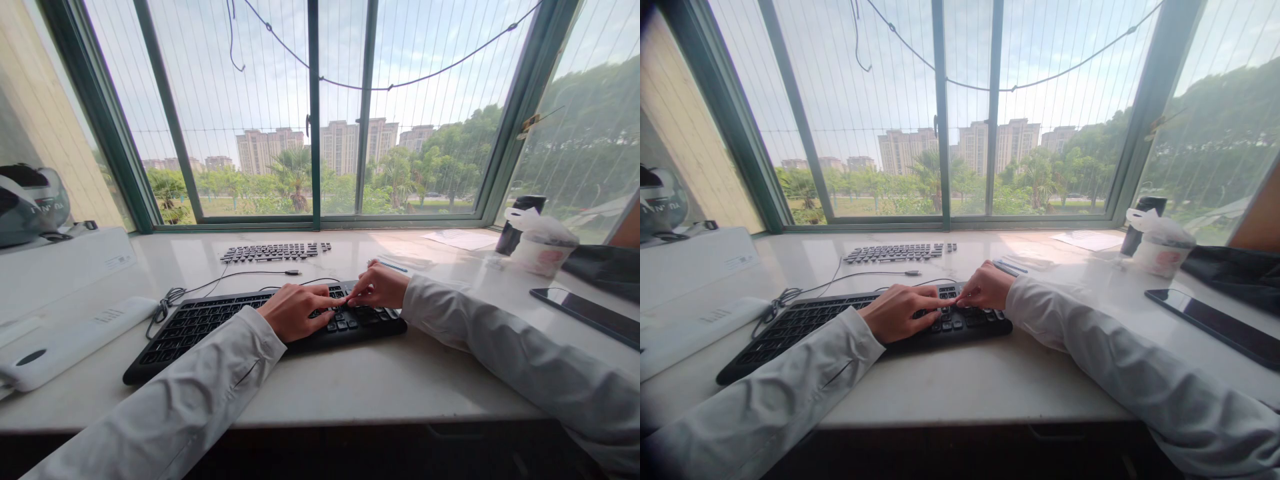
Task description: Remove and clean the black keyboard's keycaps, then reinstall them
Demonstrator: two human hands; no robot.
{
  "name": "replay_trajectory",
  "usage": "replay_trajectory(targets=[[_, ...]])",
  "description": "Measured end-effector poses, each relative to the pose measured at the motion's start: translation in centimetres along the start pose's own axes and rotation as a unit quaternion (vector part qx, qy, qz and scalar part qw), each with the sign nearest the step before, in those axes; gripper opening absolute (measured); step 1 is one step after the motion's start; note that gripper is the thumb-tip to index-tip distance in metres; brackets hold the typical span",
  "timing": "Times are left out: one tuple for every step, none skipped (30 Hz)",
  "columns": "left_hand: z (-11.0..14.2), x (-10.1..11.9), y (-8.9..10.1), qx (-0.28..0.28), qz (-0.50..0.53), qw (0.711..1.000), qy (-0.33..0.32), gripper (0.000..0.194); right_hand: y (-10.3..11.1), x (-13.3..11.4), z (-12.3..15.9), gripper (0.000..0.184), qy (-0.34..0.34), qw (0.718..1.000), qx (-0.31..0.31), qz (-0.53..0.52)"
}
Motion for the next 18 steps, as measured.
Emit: replay_trajectory(targets=[[0.0,0.0,0.0,0.001,-0.001,1.000,-0.001,0.040,-0.1,0.2,0.0,0.032,-0.002,1.000,-0.001,-0.006],[0.0,0.0,0.0,0.002,-0.001,1.000,-0.002,0.039,-0.1,0.2,0.0,0.033,-0.004,1.000,-0.002,-0.010],[0.0,0.0,0.0,0.003,-0.001,1.000,-0.003,0.039,-0.2,0.3,0.0,0.034,-0.004,1.000,-0.001,-0.014],[0.0,0.0,0.0,0.005,-0.001,1.000,-0.003,0.038,-0.2,0.2,0.0,0.034,-0.004,1.000,0.000,-0.016],[0.0,0.0,0.0,0.007,-0.001,1.000,-0.004,0.038,-0.2,0.1,0.0,0.034,-0.004,1.000,0.004,-0.015],[0.0,0.0,0.0,0.009,0.000,1.000,-0.005,0.037,-0.1,0.0,0.0,0.033,-0.002,1.000,0.009,-0.010],[0.0,0.0,0.0,0.010,0.001,1.000,-0.006,0.037,0.0,-0.2,0.0,0.032,0.000,1.000,0.013,-0.003],[0.0,0.0,0.0,0.011,0.002,1.000,-0.007,0.037,0.1,-0.4,0.0,0.030,0.002,1.000,0.018,0.006],[0.0,0.0,0.1,0.012,0.003,1.000,-0.008,0.037,0.1,-0.6,0.0,0.029,0.003,1.000,0.020,0.014],[0.0,0.0,0.1,0.012,0.005,1.000,-0.009,0.036,0.2,-0.8,0.0,0.028,0.004,1.000,0.020,0.022],[0.0,0.0,0.1,0.012,0.006,1.000,-0.010,0.036,0.3,-0.9,0.0,0.027,0.003,0.999,0.020,0.027],[0.0,0.0,0.1,0.012,0.007,1.000,-0.011,0.036,0.3,-1.0,0.0,0.026,0.002,0.999,0.019,0.031],[0.0,0.0,0.1,0.011,0.007,1.000,-0.012,0.036,0.3,-1.1,0.0,0.025,0.000,0.999,0.019,0.033],[0.0,0.0,0.1,0.011,0.008,1.000,-0.013,0.036,0.3,-1.1,0.0,0.025,-0.002,0.999,0.018,0.035],[0.0,0.0,0.1,0.011,0.008,1.000,-0.013,0.036,0.3,-1.1,0.0,0.024,-0.003,0.999,0.019,0.036],[0.0,0.0,0.1,0.011,0.008,1.000,-0.014,0.035,0.3,-1.2,0.0,0.024,-0.002,0.999,0.020,0.037],[0.0,0.0,0.1,0.012,0.008,1.000,-0.014,0.035,0.3,-1.2,0.0,0.023,0.000,0.999,0.021,0.039],[0.0,0.0,0.1,0.012,0.008,1.000,-0.015,0.035,0.3,-1.2,0.0,0.023,0.001,0.999,0.023,0.040]])
Point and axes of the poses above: each hand's wrist, its own z-axis away from the middle knuckle, its own y-axis out of the back of the hand, x = y × z, the point moved 3 cm from there along -z, towards the middle knuckle, and after that the axes turned 4 degrees about x, right-handed, at the moved point
